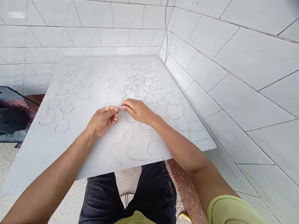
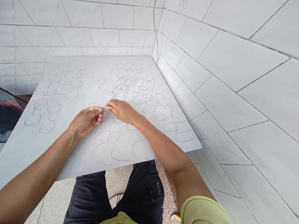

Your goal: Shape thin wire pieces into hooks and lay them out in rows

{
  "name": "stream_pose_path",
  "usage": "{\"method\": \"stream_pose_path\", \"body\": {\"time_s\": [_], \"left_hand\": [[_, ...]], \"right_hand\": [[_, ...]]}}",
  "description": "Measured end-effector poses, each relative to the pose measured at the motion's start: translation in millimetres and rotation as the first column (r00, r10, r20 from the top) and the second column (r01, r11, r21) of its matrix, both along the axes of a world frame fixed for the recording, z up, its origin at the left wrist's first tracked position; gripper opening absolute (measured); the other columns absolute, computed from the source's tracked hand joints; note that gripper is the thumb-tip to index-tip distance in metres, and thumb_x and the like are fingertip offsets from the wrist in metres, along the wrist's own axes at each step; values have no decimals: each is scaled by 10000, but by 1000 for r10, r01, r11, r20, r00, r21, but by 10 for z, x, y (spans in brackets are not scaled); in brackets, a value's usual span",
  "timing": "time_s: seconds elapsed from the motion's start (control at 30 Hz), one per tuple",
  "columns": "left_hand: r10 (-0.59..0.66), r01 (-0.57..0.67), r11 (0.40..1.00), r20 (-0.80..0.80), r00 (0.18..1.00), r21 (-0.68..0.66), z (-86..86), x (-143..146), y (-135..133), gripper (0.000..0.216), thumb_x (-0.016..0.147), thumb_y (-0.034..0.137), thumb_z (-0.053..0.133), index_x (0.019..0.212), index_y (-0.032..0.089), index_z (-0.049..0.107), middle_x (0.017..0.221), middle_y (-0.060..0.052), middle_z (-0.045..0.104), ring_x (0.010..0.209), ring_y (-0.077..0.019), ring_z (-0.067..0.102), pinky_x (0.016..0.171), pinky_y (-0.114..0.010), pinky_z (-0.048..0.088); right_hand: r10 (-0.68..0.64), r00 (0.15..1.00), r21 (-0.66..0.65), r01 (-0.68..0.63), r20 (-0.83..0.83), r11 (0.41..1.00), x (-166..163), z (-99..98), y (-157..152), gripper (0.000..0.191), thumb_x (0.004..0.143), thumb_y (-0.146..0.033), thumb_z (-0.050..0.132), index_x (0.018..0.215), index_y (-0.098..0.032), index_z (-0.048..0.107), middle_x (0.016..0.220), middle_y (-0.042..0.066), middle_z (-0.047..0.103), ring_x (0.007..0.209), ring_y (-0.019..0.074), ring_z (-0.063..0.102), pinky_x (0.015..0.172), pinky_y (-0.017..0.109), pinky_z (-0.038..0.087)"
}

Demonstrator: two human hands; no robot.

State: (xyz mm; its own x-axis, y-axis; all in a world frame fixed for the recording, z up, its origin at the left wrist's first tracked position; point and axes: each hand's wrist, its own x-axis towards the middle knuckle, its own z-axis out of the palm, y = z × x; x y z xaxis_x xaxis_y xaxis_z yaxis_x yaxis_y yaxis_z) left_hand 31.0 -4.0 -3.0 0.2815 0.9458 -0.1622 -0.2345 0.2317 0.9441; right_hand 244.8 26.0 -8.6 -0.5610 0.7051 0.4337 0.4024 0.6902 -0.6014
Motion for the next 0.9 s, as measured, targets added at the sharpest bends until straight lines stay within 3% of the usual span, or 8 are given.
{"method": "stream_pose_path", "body": {"time_s": [0.47, 0.67, 0.9], "left_hand": [[38, -5, 982, -171, 985, 191, 39, 24, -55, 213, 826, 365, 840, 787, 179, 743, 724, -28, 641, 632, -117, 554, 563, -261, 437], [87, -48, 977, -181, 980, 208, 18, 121, -104, 209, 834, 374, 825, 810, 179, 756, 739, -40, 664, 660, -135, 575, 597, -274, 462], [161, -108, 965, -215, 963, 237, 74, 101, -119, 286, 894, 457, 754, 889, 172, 774, 910, -79, 715, 793, -168, 638, 711, -300, 525]], "right_hand": [[-108, 986, -29, 105, -129, 994, -115, -97, -56, 245, 1047, -246, 459, 855, -198, 604, 795, 7, 649, 658, 126, 523, 632, 276, 406], [-141, 975, -74, 130, -173, 989, -159, -100, -68, 251, 1030, -244, 475, 817, -194, 598, 749, -4, 628, 658, 121, 529, 641, 266, 411], [-50, 992, 57, 57, -116, 997, -41, -68, -1, 255, 1034, -201, 420, 944, -197, 659, 884, 40, 679, 799, 162, 592, 748, 305, 454]]}}
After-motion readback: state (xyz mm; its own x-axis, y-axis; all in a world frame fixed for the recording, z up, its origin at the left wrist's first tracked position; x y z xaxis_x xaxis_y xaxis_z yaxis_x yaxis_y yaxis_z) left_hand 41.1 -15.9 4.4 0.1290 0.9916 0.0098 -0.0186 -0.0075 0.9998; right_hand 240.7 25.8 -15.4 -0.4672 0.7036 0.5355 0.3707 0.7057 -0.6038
